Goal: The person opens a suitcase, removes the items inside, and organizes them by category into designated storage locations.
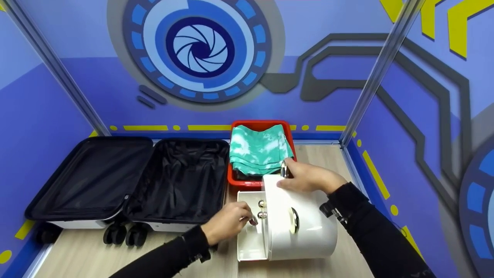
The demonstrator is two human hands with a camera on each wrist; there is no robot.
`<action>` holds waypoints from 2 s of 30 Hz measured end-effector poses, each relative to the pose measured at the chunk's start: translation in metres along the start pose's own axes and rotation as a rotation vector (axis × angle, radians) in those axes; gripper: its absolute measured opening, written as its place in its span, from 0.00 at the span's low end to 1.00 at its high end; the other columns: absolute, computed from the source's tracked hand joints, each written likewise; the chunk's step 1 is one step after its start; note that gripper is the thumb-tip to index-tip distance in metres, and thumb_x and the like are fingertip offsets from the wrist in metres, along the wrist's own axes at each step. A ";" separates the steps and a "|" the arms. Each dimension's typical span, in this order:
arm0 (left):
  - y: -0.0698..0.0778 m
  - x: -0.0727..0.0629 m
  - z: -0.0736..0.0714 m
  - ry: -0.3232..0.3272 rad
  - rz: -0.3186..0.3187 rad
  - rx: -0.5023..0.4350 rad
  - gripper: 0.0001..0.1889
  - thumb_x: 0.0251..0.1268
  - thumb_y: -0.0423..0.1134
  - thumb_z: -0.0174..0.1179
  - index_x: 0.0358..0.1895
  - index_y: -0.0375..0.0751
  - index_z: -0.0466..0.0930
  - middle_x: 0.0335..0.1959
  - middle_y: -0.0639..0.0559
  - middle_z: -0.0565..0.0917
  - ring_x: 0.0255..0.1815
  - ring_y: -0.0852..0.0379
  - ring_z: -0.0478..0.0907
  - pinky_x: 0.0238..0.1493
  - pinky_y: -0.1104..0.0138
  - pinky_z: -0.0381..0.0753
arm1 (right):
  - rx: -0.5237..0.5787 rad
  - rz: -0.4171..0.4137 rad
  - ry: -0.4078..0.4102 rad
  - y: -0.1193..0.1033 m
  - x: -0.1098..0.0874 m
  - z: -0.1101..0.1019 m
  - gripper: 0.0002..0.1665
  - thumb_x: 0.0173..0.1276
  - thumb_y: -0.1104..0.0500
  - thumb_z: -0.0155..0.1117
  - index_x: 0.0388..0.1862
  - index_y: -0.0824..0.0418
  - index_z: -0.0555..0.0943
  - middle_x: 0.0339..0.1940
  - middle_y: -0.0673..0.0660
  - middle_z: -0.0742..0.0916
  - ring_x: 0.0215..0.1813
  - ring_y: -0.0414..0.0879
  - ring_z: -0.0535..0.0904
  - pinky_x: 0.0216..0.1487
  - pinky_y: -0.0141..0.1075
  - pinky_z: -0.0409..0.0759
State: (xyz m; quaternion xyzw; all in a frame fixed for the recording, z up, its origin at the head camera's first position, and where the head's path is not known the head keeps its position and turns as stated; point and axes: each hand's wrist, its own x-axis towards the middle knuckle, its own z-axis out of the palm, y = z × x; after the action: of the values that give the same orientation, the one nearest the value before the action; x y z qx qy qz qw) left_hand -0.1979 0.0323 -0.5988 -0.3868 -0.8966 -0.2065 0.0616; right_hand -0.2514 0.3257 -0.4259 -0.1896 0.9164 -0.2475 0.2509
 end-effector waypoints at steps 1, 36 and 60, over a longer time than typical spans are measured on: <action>0.000 -0.001 0.006 0.019 0.017 0.043 0.10 0.61 0.27 0.71 0.35 0.49 0.96 0.37 0.56 0.90 0.39 0.60 0.88 0.45 0.71 0.87 | -0.006 -0.003 0.002 0.000 0.000 0.000 0.43 0.82 0.42 0.67 0.83 0.61 0.63 0.59 0.64 0.86 0.58 0.52 0.86 0.56 0.47 0.89; -0.001 -0.016 0.025 0.167 0.069 0.239 0.01 0.62 0.42 0.74 0.33 0.54 0.92 0.35 0.59 0.87 0.38 0.57 0.83 0.51 0.64 0.80 | -0.025 -0.019 0.020 0.001 0.001 0.001 0.40 0.82 0.42 0.68 0.79 0.61 0.66 0.59 0.62 0.86 0.60 0.53 0.83 0.60 0.49 0.85; 0.013 -0.063 0.033 0.116 -0.313 -0.111 0.33 0.68 0.24 0.59 0.78 0.23 0.69 0.69 0.33 0.83 0.59 0.40 0.90 0.60 0.54 0.91 | -0.021 -0.003 0.019 0.001 0.000 0.001 0.42 0.82 0.41 0.68 0.82 0.60 0.65 0.60 0.63 0.87 0.60 0.53 0.85 0.59 0.49 0.87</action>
State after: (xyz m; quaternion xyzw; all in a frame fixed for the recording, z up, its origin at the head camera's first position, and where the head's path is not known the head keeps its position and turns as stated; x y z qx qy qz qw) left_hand -0.1434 0.0123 -0.6412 -0.2328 -0.9281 -0.2847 0.0587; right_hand -0.2512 0.3261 -0.4279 -0.1914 0.9209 -0.2401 0.2400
